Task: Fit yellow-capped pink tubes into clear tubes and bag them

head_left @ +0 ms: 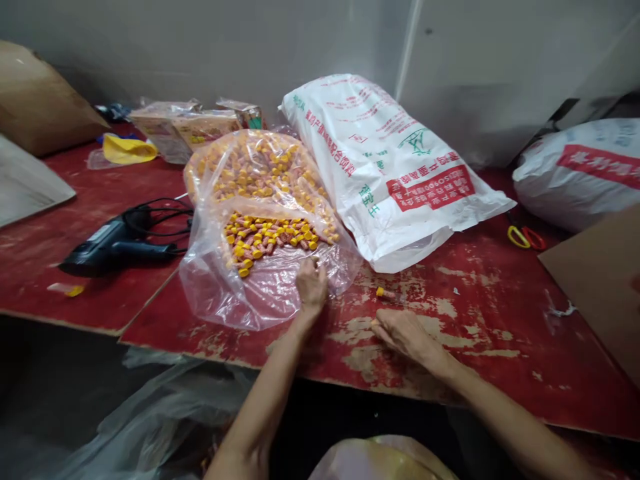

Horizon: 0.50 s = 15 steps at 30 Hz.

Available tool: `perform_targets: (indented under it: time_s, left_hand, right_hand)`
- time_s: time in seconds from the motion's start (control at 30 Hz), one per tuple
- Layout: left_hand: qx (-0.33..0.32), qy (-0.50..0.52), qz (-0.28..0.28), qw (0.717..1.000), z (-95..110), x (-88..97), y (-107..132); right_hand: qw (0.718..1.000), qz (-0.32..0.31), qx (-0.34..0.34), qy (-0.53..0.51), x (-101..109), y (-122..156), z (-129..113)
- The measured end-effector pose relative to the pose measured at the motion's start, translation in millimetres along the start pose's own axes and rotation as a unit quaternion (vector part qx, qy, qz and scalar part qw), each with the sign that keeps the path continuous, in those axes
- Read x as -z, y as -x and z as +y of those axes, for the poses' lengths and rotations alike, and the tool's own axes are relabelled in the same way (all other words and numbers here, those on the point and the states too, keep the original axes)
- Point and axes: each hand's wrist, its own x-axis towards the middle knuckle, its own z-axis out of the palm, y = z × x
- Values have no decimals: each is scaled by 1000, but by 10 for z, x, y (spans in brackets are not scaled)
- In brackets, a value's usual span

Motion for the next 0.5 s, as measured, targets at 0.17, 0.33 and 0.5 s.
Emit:
perform_targets:
  time_s: [0.17, 0.33, 0.5]
  left_hand:
    - [-34, -152, -14, 988, -85, -296, -694]
    - [-52, -217, -31, 974, -146, -426, -872]
    - [-9, -81, 38, 996, -210, -277, -678]
  right_hand:
    - [988, 148, 25, 46, -151, 19, -17]
    - [973, 227, -19, 37, -31, -60, 267]
    - [944, 232, -233, -16, 344, -632, 987]
